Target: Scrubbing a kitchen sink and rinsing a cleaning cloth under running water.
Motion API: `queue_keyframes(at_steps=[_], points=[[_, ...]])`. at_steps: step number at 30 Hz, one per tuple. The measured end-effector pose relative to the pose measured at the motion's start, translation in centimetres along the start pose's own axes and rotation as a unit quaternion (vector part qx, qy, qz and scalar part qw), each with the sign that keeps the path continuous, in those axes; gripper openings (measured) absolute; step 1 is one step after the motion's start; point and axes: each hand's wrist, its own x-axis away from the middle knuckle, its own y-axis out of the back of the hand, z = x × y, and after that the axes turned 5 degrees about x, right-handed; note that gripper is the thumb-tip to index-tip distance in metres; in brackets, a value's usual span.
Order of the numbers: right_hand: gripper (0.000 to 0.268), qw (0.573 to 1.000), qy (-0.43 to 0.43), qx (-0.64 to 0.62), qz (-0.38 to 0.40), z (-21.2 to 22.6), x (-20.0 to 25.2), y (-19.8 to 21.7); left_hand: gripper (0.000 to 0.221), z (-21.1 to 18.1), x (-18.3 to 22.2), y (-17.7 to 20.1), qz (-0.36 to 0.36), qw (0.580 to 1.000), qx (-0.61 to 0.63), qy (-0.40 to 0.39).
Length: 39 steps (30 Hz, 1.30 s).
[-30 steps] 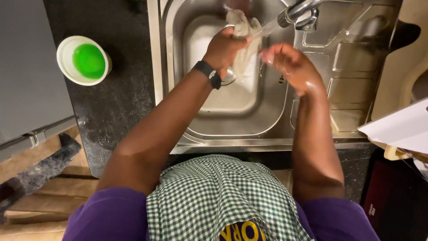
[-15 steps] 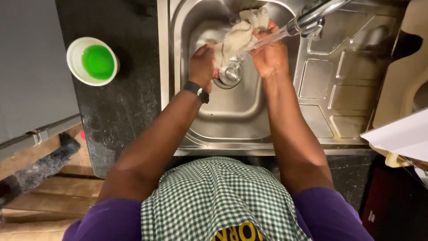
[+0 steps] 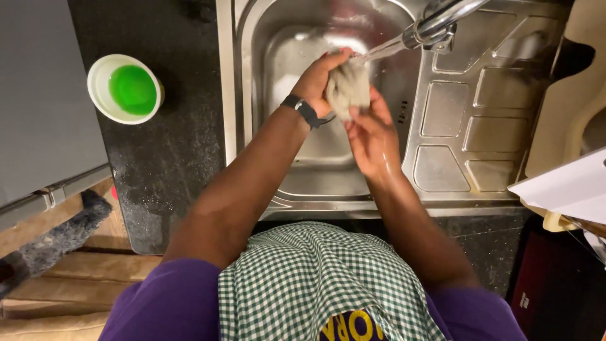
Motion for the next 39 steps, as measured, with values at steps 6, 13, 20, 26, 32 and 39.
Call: queue_keyframes(at_steps=[6, 13, 20, 26, 32, 39], points=[[0.036, 0.998, -0.027, -0.036, 0.031, 1.9, 3.8, 1.7, 0.044, 6.0, -7.7, 11.6, -0.123, 0.99, -0.018, -0.061], [0.056, 0.964, 0.133, 0.223, 0.054, 1.3, 1.1, 5.1, 0.043, 5.2, 7.1, 1.6, -0.085, 0.982, -0.163, -0.043], [0.024, 0.829, 0.266, 0.489, 0.053, -0.2, -3.6, 5.7, 0.019, 5.8, 8.6, 1.3, 0.073, 0.98, -0.173, 0.064], [0.072, 0.956, -0.018, -0.046, 0.291, -1.0, -3.0, 3.5, 0.014, 6.9, 11.1, -1.7, 0.131, 0.987, 0.032, 0.084], [0.046, 0.889, 0.032, -0.141, 0.435, -2.2, -4.7, 6.9, 0.033, 7.6, 14.9, -3.8, 0.234, 0.962, 0.097, 0.102], [0.05, 0.939, -0.058, 0.038, 0.338, 3.7, -3.9, 3.4, 0.023, 8.7, 13.1, -2.1, 0.16, 0.983, -0.005, 0.088]])
